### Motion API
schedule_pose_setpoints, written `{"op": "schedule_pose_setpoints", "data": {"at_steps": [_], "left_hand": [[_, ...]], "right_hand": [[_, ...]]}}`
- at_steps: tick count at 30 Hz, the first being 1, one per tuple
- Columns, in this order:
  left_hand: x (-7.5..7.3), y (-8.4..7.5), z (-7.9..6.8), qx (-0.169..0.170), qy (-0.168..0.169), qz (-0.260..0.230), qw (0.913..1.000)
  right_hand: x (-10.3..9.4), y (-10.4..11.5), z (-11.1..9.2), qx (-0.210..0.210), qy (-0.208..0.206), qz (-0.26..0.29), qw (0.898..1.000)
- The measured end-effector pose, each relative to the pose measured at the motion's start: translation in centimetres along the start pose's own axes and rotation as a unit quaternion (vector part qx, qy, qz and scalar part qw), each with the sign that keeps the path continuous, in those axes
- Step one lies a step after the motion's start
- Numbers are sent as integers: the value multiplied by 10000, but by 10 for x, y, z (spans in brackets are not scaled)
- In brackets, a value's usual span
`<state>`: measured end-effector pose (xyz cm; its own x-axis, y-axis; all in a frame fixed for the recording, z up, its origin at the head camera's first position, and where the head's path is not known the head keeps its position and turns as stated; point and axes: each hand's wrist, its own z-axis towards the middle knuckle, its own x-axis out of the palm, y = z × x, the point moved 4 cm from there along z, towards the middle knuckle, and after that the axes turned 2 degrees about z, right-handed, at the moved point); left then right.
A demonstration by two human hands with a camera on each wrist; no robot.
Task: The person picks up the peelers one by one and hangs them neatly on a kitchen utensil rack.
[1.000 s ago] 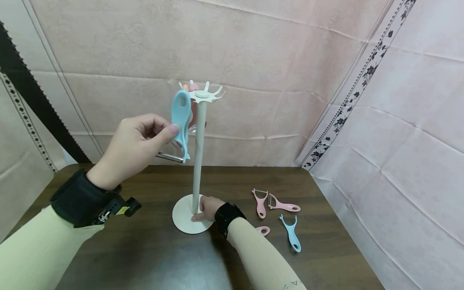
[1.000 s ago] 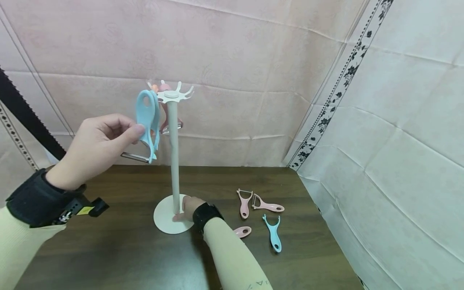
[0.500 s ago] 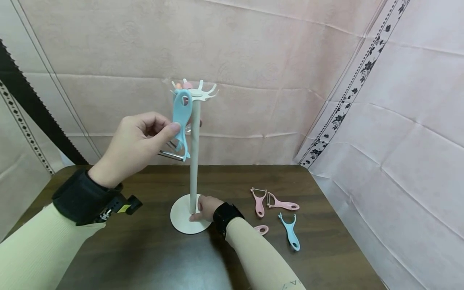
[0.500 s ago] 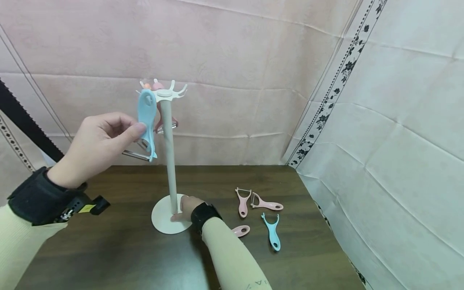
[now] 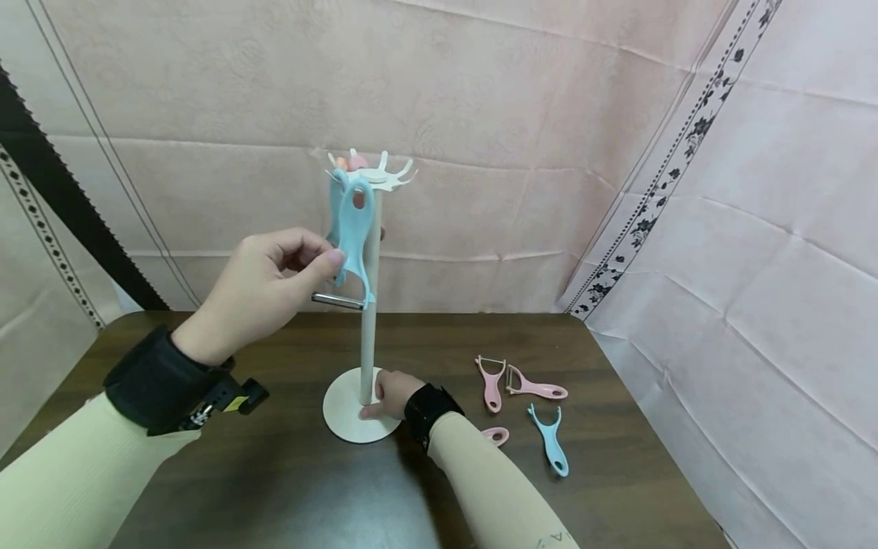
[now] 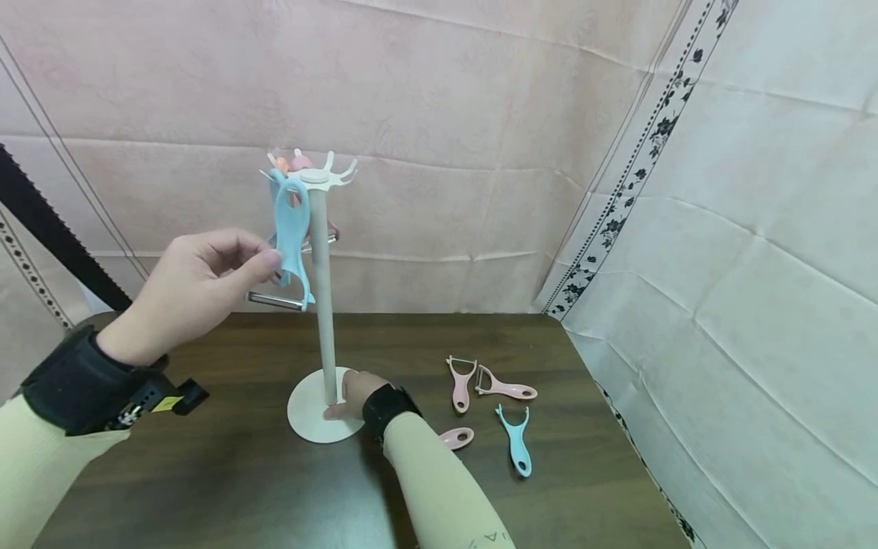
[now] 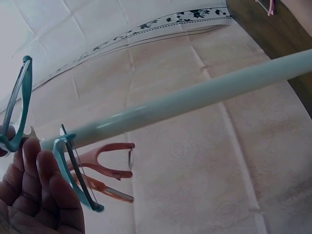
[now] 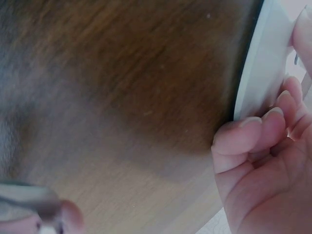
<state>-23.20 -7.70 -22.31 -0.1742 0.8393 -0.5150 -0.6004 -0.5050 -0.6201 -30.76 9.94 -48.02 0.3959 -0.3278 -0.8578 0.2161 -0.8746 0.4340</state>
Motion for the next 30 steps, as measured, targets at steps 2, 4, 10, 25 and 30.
{"op": "schedule_pose_setpoints", "data": {"at_steps": [2, 4, 10, 25, 30], "left_hand": [[-1, 3, -3, -4, 20, 21, 10000], [-2, 8, -6, -18, 43, 44, 10000], [-1, 23, -18, -128, 174, 41, 9998], [61, 115, -56, -963, 1098, -86, 9892], [114, 150, -78, -1696, 2264, 243, 9589]], "right_hand": [[0, 0, 0, 7, 16, 47, 10000], [0, 1, -1, 16, 22, 42, 10000], [-2, 3, -3, 115, 38, -88, 9999], [-10, -4, -19, -820, -334, -288, 9957], [-37, -19, -34, -1229, -816, -660, 9868]]}}
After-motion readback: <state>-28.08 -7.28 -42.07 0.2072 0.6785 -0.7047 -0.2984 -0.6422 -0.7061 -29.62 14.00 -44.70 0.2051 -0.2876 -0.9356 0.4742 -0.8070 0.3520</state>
